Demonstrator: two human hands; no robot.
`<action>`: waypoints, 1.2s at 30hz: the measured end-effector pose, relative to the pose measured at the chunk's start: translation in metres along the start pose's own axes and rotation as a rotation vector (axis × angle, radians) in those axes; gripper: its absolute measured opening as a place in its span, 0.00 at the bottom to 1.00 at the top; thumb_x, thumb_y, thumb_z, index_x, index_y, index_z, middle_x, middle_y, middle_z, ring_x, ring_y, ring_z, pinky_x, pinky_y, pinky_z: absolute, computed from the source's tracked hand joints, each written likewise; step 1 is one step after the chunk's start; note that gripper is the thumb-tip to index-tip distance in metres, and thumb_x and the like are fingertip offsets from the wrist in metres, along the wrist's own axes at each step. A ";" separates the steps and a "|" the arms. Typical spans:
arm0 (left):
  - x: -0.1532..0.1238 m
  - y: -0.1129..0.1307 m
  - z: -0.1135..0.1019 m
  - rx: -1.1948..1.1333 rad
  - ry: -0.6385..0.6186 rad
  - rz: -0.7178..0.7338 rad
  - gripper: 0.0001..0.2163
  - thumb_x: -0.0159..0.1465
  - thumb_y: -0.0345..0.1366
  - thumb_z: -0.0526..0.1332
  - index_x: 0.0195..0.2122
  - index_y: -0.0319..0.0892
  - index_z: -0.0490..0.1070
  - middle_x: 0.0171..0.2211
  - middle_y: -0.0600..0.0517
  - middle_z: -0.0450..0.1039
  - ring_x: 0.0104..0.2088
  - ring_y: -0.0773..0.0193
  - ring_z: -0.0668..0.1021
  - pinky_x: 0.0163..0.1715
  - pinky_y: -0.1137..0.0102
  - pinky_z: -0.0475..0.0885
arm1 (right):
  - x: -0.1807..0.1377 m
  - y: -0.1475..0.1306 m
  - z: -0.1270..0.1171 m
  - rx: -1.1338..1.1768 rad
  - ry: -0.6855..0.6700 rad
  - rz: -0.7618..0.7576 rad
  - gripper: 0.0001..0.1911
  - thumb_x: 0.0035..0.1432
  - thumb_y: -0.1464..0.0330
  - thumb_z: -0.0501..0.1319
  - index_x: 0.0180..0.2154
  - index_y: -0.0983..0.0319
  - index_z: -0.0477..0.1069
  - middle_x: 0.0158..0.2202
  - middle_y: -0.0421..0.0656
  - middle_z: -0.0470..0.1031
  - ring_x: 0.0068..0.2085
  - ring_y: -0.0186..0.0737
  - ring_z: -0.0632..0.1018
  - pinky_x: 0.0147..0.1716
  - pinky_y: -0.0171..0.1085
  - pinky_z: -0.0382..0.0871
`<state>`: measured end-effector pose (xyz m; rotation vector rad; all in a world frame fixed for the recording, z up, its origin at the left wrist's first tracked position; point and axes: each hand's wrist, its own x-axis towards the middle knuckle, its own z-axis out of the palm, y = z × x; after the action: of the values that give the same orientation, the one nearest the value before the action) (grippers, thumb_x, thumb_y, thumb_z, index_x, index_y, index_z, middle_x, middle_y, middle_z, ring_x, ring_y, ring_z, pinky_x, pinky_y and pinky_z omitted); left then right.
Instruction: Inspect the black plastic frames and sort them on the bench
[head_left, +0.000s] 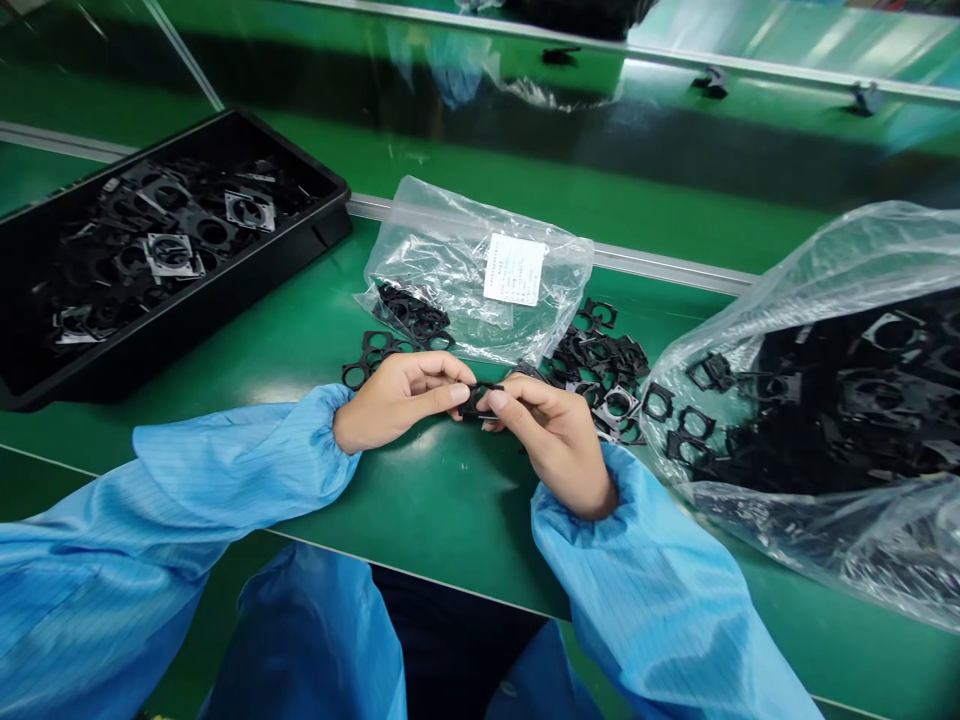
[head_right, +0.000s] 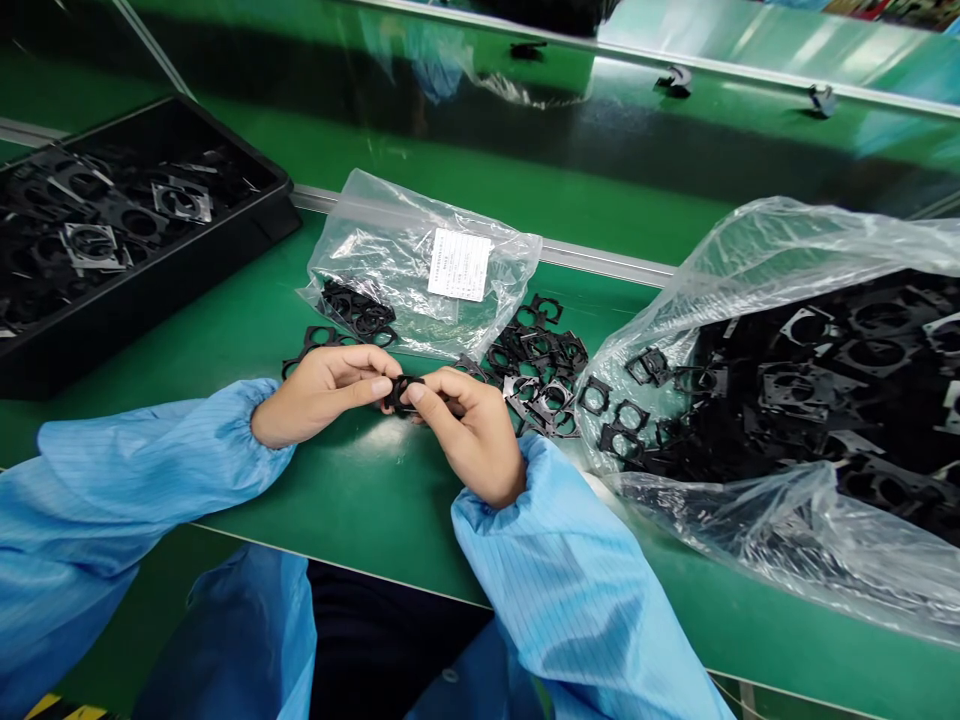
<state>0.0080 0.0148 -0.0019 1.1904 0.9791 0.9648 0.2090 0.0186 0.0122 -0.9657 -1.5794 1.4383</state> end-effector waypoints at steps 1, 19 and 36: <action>0.000 0.000 0.000 0.002 -0.001 0.005 0.18 0.60 0.49 0.74 0.36 0.38 0.79 0.30 0.50 0.79 0.29 0.65 0.81 0.33 0.70 0.80 | 0.000 0.000 0.000 0.007 -0.003 0.003 0.24 0.63 0.48 0.66 0.28 0.61 0.78 0.26 0.40 0.75 0.28 0.34 0.73 0.32 0.36 0.71; 0.001 -0.003 -0.002 -0.011 0.030 0.081 0.18 0.58 0.49 0.76 0.30 0.38 0.79 0.25 0.51 0.77 0.25 0.66 0.79 0.27 0.73 0.77 | -0.004 -0.001 0.001 -0.030 0.016 0.000 0.21 0.66 0.52 0.65 0.29 0.61 0.77 0.27 0.40 0.75 0.29 0.35 0.74 0.31 0.36 0.69; 0.000 -0.003 -0.001 0.003 0.017 0.024 0.17 0.58 0.48 0.76 0.33 0.37 0.80 0.28 0.51 0.79 0.26 0.67 0.81 0.30 0.73 0.78 | -0.001 0.005 0.001 -0.006 0.084 0.018 0.19 0.63 0.54 0.68 0.30 0.62 0.81 0.27 0.40 0.75 0.28 0.34 0.74 0.29 0.35 0.69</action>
<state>0.0074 0.0148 -0.0051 1.2000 0.9821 0.9940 0.2085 0.0177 0.0070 -1.0332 -1.5185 1.3871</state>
